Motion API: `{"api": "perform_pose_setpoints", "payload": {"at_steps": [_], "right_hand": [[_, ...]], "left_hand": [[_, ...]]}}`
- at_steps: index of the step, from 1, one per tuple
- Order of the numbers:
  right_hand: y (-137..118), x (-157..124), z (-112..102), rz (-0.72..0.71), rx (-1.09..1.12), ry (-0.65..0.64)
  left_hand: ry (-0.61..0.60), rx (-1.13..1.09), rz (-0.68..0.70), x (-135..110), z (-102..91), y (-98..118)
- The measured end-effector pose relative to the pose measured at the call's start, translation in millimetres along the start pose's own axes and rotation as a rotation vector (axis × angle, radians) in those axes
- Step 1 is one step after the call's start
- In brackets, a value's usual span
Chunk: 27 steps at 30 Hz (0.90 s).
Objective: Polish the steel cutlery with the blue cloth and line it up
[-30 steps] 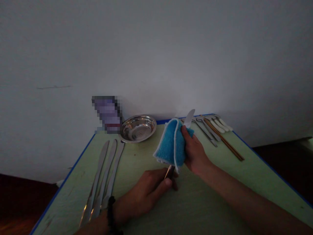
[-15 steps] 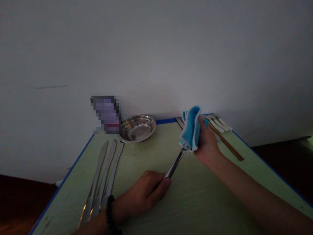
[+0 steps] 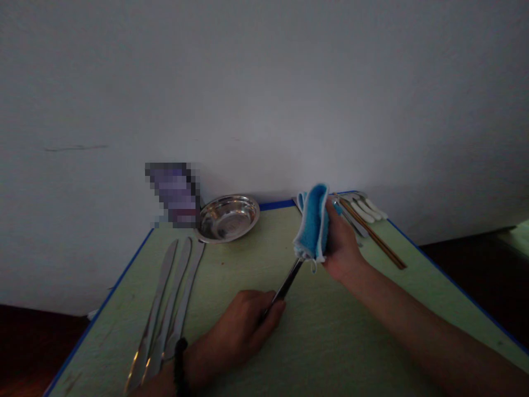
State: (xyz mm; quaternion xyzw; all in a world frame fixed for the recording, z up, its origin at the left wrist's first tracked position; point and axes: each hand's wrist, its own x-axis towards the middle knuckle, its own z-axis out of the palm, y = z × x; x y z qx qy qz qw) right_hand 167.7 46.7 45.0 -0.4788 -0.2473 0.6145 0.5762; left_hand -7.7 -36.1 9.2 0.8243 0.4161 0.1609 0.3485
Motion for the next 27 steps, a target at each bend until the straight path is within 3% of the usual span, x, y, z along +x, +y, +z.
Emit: {"api": "perform_pose_setpoints", "payload": {"at_steps": [6, 10, 16, 27], "right_hand": [[-3, 8, -2, -0.09, 0.029, -0.046], [14, 4, -2, 0.052, 0.018, -0.044], [45, 13, -13, 0.274, 0.053, -0.114], [53, 11, -9, 0.227, -0.054, -0.266]], "left_hand": [[0.041, -0.085, -0.103, 0, -1.4, 3], [0.068, -0.106, -0.096, -2, -2.7, 5], [0.011, 0.112, -0.119, 1, 2.1, 4], [0.004, 0.356, -0.09, -2, 9.6, 2]]}}
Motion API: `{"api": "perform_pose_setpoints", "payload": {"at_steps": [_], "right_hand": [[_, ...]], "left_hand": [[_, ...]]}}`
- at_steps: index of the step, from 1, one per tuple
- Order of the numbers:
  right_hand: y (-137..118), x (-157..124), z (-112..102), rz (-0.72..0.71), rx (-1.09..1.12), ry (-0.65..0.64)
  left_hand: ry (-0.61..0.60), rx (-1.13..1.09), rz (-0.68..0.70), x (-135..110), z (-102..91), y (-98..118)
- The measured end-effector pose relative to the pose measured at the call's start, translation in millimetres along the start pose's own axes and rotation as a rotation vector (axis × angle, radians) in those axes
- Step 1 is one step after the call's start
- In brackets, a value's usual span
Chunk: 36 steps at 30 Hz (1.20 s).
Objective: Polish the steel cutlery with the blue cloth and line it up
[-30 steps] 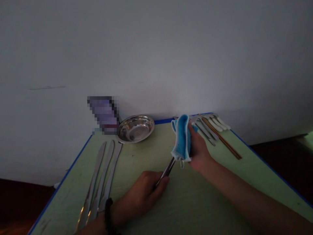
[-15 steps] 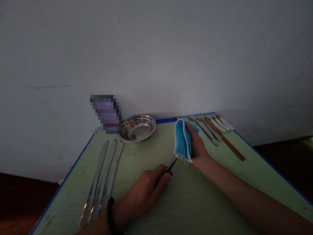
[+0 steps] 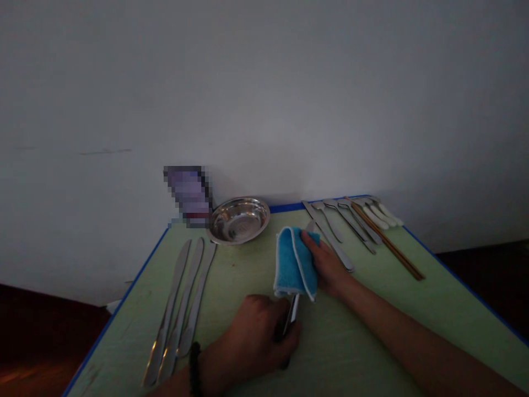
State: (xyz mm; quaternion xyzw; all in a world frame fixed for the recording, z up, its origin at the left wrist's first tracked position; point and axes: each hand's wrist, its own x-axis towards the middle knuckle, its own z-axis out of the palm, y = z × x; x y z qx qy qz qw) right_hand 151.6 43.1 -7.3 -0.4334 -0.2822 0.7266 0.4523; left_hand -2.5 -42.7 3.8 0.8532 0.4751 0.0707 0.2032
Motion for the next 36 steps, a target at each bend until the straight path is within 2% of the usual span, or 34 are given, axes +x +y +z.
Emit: {"api": "perform_pose_setpoints", "payload": {"at_steps": [5, 8, 11, 15, 18, 20, 26, 33, 36], "right_hand": [[3, 4, -4, -0.034, 0.025, -0.072], [3, 6, -5, -0.042, 0.059, -0.126], [1, 7, -7, -0.072, 0.095, -0.193], [-1, 9, -11, -0.039, 0.158, -0.291], [-2, 9, -13, -0.02, 0.236, -0.363], [-2, 9, -14, -0.026, 0.278, -0.397], [-2, 8, -14, 0.001, 0.27, -0.463], [3, 12, -13, -0.046, 0.25, -0.452], [3, 11, -11, -0.053, 0.234, -0.42]], "left_hand": [[0.022, -0.068, -0.037, 2, 0.7, -2], [0.039, -0.267, -0.051, 3, -1.2, -6], [0.104, -0.437, -0.077, 2, -4.2, -8], [0.16, -0.635, -0.207, 3, -8.5, -9], [0.213, -0.883, -0.336, 9, -13.8, -12], [0.25, -1.003, -0.365, 14, -17.1, -14], [0.355, -1.049, -0.371, 14, -11.3, -18], [0.39, -0.804, -0.333, 13, -8.6, -19], [0.356, -0.698, -0.29, 13, -10.5, -16]]}}
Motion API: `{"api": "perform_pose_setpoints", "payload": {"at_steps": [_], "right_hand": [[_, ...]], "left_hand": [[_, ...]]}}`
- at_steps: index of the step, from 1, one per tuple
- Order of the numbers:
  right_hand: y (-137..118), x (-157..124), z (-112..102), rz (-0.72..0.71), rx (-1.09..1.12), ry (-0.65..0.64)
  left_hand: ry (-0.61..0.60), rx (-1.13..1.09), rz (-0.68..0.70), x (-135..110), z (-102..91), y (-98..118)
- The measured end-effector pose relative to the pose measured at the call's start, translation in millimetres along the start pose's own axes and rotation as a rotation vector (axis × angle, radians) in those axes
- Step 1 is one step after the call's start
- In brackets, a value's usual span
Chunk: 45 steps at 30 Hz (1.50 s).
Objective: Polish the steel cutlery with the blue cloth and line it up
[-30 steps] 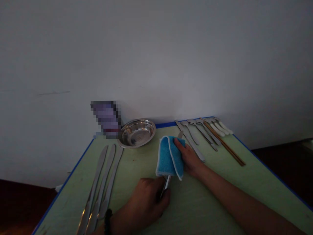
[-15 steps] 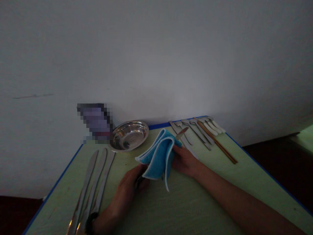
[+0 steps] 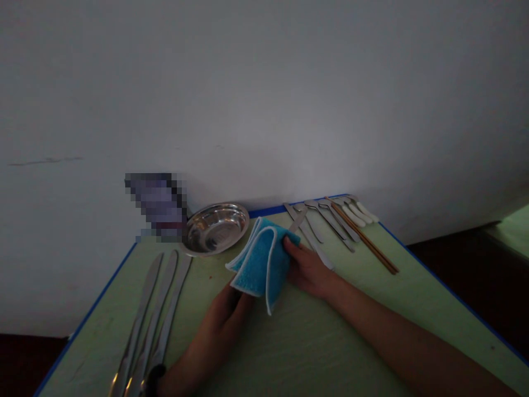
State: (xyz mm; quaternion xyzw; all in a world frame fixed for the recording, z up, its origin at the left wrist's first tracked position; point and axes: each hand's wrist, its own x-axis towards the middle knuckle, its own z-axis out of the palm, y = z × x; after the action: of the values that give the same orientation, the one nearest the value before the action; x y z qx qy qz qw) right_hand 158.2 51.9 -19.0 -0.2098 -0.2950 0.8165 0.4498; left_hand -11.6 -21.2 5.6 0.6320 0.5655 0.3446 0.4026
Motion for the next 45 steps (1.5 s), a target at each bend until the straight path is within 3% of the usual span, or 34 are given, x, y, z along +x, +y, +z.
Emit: {"api": "perform_pose_setpoints", "payload": {"at_steps": [6, 14, 20, 26, 34, 38, 45], "right_hand": [[-1, -2, 5, 0.017, -0.057, 0.06], [3, -2, 9, 0.017, -0.126, 0.286], [2, -1, 10, 0.003, -0.09, 0.232], [3, 0, 9, 0.013, -0.083, 0.265], [19, 2, -10, -0.124, -0.296, 0.309], [24, 2, -15, -0.183, -0.33, 0.348], [14, 5, -10, -0.228, -0.258, 0.538]], "left_hand": [[-0.119, 0.115, 0.064, -3, -0.1, -3], [-0.097, 0.23, 0.036, -8, 5.6, -7], [-0.038, 0.187, 0.032, -9, 5.8, -1], [-0.063, 0.198, 0.038, -9, 4.7, -2], [-0.107, 0.415, 0.073, -3, 3.6, -5], [-0.132, 0.573, 0.167, -5, 1.7, -1], [-0.213, 0.621, 0.195, -11, 1.5, 7]]}}
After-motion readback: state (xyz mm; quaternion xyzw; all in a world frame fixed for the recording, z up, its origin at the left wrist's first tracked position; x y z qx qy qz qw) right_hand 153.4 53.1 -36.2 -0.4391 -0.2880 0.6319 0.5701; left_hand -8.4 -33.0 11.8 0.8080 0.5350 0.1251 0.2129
